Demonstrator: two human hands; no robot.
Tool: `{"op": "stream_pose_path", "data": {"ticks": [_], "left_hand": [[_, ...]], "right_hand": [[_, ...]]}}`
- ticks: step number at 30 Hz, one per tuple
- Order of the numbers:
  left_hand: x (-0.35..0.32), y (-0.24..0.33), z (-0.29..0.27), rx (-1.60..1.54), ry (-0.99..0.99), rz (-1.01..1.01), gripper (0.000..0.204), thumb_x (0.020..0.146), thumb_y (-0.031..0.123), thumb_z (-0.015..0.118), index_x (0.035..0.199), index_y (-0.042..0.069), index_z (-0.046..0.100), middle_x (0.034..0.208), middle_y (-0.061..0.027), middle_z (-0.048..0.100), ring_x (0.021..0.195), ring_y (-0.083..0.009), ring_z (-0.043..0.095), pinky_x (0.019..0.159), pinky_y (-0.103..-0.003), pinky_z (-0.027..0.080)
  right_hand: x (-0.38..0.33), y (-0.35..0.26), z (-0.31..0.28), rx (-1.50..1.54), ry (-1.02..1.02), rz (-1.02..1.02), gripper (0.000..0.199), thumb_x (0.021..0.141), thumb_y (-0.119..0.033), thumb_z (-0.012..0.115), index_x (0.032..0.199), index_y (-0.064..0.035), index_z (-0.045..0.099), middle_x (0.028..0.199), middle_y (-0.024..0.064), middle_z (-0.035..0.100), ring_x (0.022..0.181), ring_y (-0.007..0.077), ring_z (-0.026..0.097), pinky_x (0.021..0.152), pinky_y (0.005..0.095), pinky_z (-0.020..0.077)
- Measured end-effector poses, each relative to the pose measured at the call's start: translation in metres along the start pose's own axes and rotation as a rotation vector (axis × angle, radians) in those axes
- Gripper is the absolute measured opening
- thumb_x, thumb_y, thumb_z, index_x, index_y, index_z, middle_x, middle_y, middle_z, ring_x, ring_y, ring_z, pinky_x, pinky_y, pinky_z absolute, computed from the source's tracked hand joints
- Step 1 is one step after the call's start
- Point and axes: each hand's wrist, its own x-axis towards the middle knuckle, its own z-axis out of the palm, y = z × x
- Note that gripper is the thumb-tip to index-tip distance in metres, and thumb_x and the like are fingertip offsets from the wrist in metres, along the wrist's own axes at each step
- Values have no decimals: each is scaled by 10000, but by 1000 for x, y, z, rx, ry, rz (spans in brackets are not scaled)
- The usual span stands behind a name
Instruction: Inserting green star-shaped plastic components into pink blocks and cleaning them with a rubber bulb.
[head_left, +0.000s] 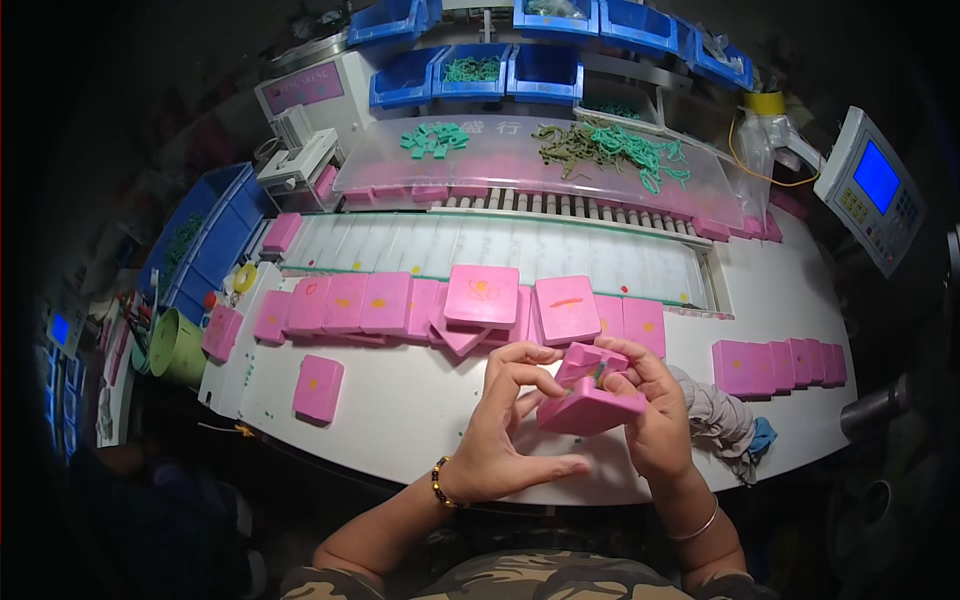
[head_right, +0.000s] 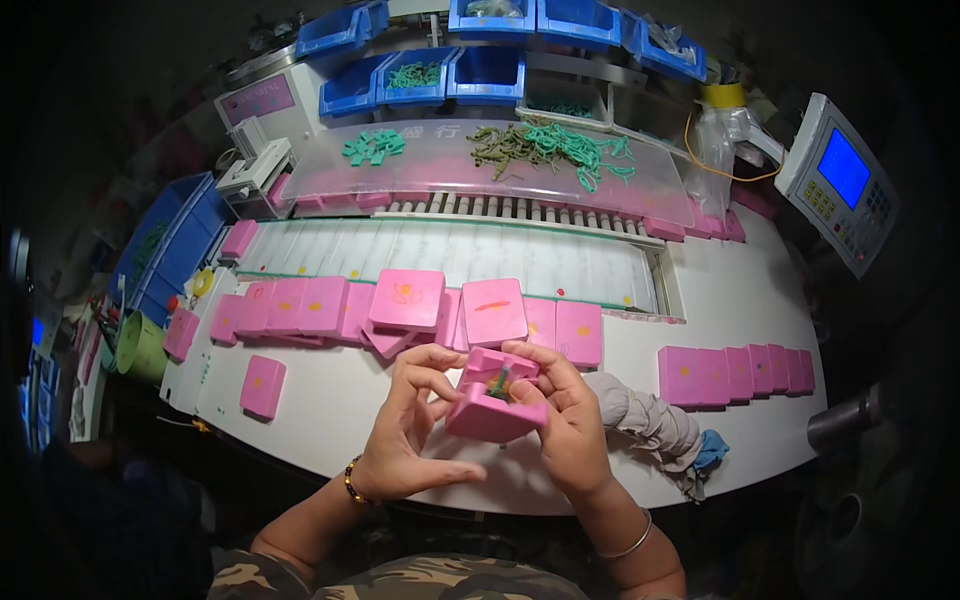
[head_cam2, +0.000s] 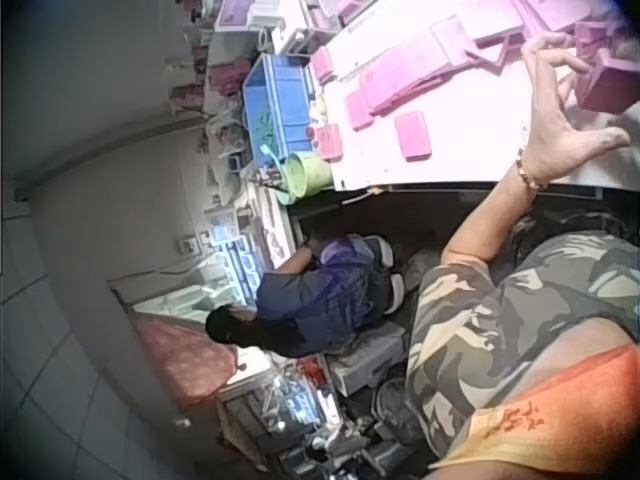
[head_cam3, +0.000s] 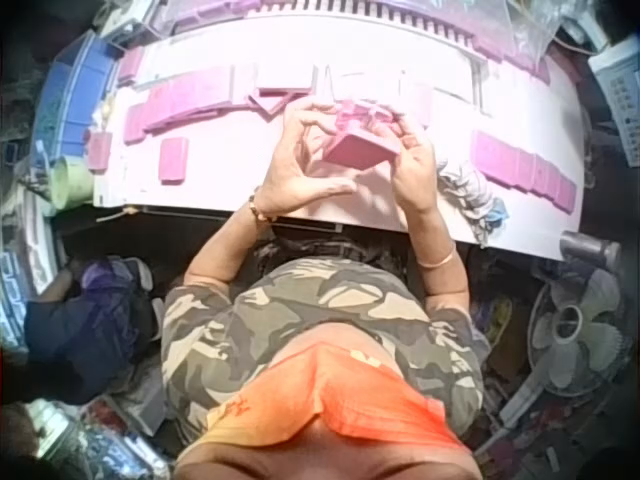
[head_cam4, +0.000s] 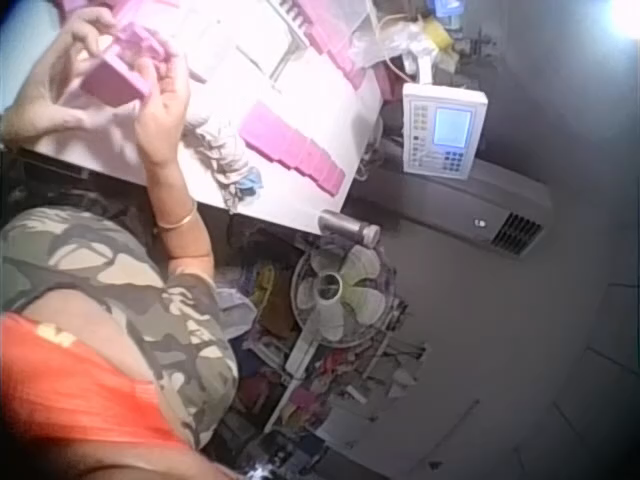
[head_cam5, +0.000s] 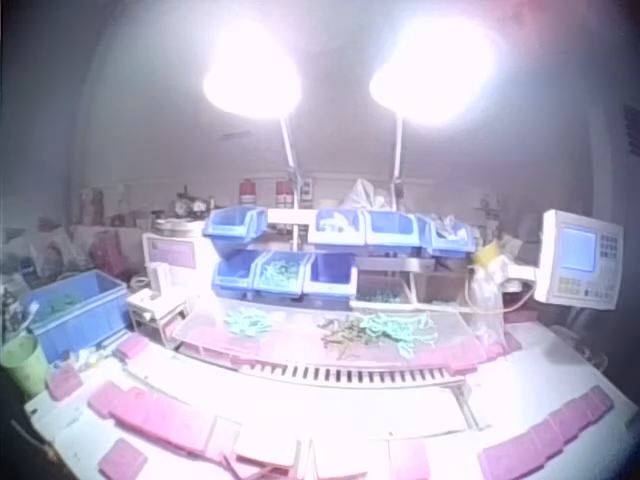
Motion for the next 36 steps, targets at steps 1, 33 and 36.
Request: {"op": "stream_pose_path", "data": {"ticks": [1,33,36], "left_hand": [[-1,-3,-1,1,2,-1,619,742,190,853,1172,108,415,1293,-115,359,1361,-237,308,1074,-423,394],[7,-23,1,-913,398,-559,266,970,287,413,840,74,507,776,-48,555,696,-136,543,656,-286,473],[13,-17,5,-900,450,-563,251,975,271,395,833,84,483,765,-41,541,687,-128,527,651,-282,462]], "right_hand": [[0,-3,1,0,-2,1,361,974,-8,499,1331,35,471,1070,78,638,972,94,602,865,251,490],[7,-6,22,-917,-194,-683,136,757,-66,734,855,-76,641,977,54,642,945,251,575,853,377,404],[6,-10,22,-840,-209,-672,131,761,-47,726,861,-74,646,931,41,655,904,232,582,832,361,396]]}}
